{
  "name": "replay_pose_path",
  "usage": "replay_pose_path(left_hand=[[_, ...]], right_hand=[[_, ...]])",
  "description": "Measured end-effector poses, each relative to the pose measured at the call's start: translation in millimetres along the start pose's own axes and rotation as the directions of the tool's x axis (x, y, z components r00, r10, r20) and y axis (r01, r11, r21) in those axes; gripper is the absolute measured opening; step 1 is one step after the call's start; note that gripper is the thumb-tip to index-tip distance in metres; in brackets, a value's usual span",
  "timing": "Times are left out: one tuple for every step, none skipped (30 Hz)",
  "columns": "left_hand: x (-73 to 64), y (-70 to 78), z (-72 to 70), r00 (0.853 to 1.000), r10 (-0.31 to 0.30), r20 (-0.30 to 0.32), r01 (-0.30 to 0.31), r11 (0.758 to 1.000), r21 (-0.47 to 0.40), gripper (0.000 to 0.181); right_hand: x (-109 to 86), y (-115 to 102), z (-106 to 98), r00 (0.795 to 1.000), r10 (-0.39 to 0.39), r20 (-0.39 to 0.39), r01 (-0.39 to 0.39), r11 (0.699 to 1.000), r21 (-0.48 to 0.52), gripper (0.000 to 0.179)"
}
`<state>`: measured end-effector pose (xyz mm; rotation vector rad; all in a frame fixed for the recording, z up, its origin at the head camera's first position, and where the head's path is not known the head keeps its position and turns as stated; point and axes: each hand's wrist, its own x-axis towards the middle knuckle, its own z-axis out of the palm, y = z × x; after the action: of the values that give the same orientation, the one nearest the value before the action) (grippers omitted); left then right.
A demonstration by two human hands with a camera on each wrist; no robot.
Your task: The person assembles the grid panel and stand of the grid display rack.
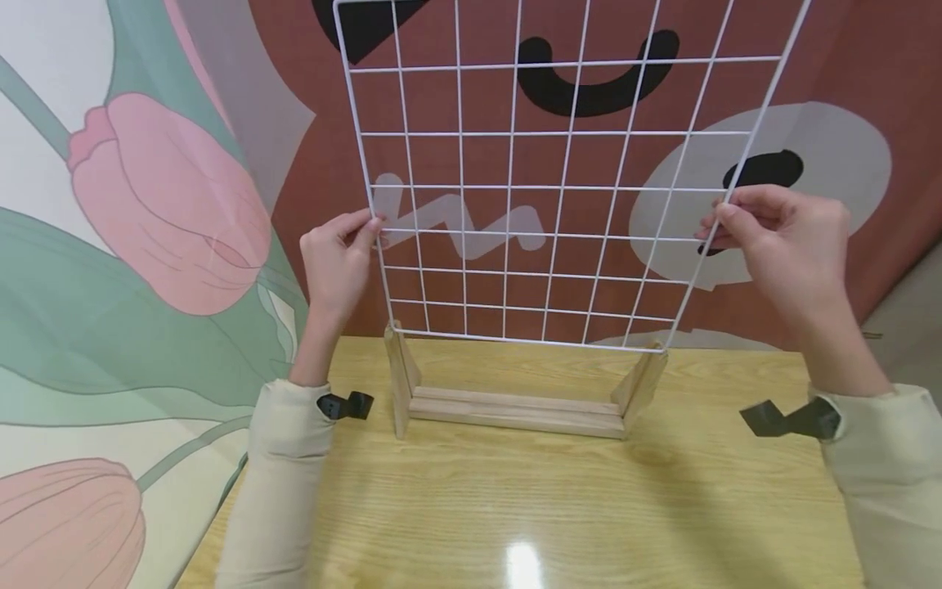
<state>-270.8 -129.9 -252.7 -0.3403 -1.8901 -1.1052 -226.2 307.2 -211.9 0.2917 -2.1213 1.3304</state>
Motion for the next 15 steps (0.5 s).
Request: replay_pose_path(left_hand=[[1.2,0.4,-0.3,1.000,-0.001,0.001,0.001,1.000,0.000,0.014],[2.2,0.7,-0.7,1.000,-0.004,0.000,0.004,1.000,0.002,0.014],[2.9,1.0,-0.9,1.000,-0.007,0.001,0.007,1.000,0.006,0.015],[3.6,1.1,-0.8,1.000,-0.012,0.000,0.012,1.000,0.002,0.015],[4.1,1.1,-0.7,1.000,-0.017,0.001,0.017,1.000,-0.007,0.015],[4.3,1.2,-0.5,1.000,-0.022,0.002,0.022,1.000,-0.013,0.015],[4.3,1.3,-0.4,1.000,-0.026,0.006,0.027,1.000,-0.017,0.016],[4.3,1.0,-0.1,0.999,-0.032,0.007,0.032,0.999,-0.018,0.016],[4.0,0.8,0.1,0.999,-0.036,0.009,0.036,0.999,-0.019,0.017],[3.6,0.4,0.4,0.999,-0.038,0.010,0.039,0.999,-0.023,0.017],[3.1,-0.1,0.7,0.999,-0.040,0.012,0.040,0.999,-0.025,0.017],[2.5,-0.8,1.0,0.999,-0.042,0.012,0.043,0.999,-0.020,0.017],[1.9,-1.4,1.1,0.999,-0.042,0.014,0.042,0.999,-0.017,0.018],[1.3,-2.3,1.4,0.999,-0.044,0.012,0.045,0.999,-0.016,0.018],[0.6,-3.0,1.6,0.999,-0.045,0.013,0.045,0.999,-0.019,0.018]], right_hand=[[0.8,-0.8,0.4,1.000,-0.003,-0.001,0.003,1.000,-0.015,0.011],[1.7,-1.4,0.8,1.000,-0.007,-0.002,0.007,0.999,-0.032,0.013],[2.6,-1.9,1.1,1.000,-0.008,-0.003,0.008,0.999,-0.045,0.015],[3.4,-2.3,1.5,1.000,-0.010,-0.005,0.009,0.998,-0.063,0.017],[4.1,-2.5,1.8,1.000,-0.011,-0.006,0.010,0.997,-0.080,0.019],[4.9,-2.6,2.1,1.000,-0.009,-0.007,0.009,0.996,-0.086,0.020],[5.7,-2.5,2.4,1.000,-0.006,-0.007,0.005,0.996,-0.089,0.021],[6.5,-2.3,2.9,1.000,-0.002,-0.008,0.001,0.996,-0.089,0.022],[6.9,-1.8,3.4,1.000,0.003,-0.008,-0.003,0.996,-0.088,0.022],[6.9,-1.1,3.8,1.000,0.006,-0.007,-0.007,0.996,-0.087,0.022],[6.8,-0.1,4.3,1.000,0.010,-0.006,-0.011,0.996,-0.083,0.021],[6.6,0.9,4.8,1.000,0.010,-0.004,-0.010,0.996,-0.084,0.021],[6.4,2.1,5.5,1.000,0.006,-0.003,-0.006,0.996,-0.085,0.020],[6.1,3.3,6.2,1.000,0.001,-0.003,-0.001,0.996,-0.090,0.020],[5.8,4.4,6.9,1.000,-0.006,-0.004,0.006,0.996,-0.087,0.019]])
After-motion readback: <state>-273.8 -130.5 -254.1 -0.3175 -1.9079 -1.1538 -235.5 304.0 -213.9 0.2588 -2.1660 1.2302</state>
